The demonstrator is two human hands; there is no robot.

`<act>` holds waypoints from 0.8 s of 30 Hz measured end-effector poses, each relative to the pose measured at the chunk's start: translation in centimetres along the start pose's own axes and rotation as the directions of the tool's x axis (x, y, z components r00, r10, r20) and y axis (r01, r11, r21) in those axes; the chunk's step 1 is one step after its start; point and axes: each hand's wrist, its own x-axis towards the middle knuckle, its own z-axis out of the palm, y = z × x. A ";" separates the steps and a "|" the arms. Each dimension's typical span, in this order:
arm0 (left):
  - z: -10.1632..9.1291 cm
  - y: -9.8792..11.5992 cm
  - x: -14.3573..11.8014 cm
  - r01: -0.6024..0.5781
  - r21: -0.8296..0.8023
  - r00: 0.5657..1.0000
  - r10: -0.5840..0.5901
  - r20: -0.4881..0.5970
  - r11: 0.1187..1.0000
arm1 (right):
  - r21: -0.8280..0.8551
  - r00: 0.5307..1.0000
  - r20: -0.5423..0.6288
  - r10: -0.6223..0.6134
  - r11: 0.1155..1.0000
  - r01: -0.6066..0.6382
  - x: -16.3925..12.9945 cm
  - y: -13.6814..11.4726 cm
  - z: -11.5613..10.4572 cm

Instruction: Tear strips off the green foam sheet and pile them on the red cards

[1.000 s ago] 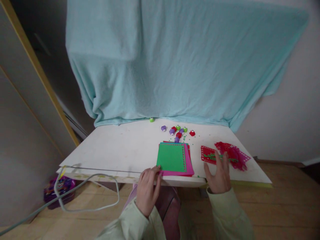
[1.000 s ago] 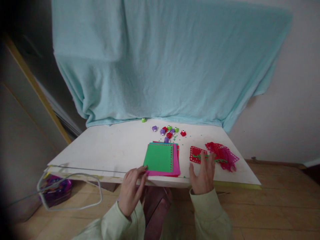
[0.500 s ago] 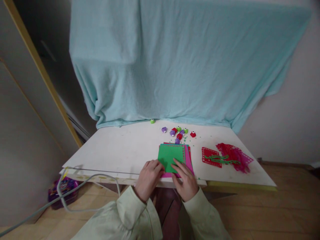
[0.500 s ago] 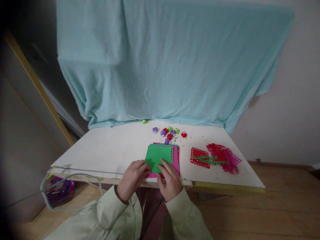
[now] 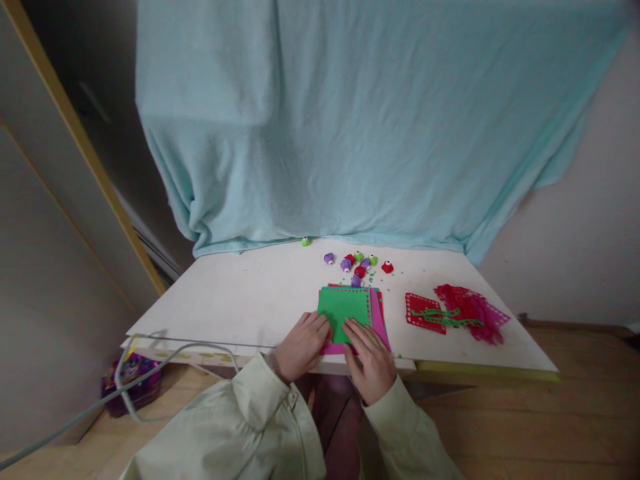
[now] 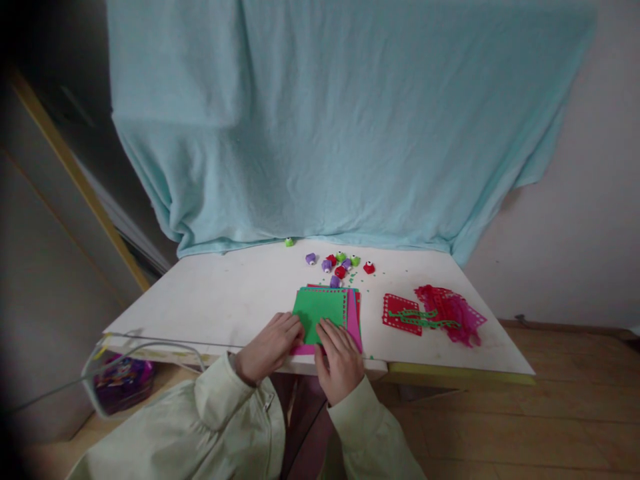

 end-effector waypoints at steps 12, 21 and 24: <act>-0.7 -2.0 -2.7 0.092 -0.133 0.991 -0.104 -0.087 0.987 | 0.005 1.000 -0.014 0.006 1.000 -0.006 0.3 -0.3 -0.3; -3.9 1.4 -1.5 0.168 -0.303 0.948 -0.239 -0.212 0.938 | 0.004 1.000 -0.022 0.000 1.000 0.000 -0.1 -0.1 -0.1; -3.9 5.0 3.1 0.094 -0.260 0.970 -0.148 -0.195 0.961 | 0.026 0.994 -0.100 -0.033 0.999 0.036 -0.1 0.0 0.4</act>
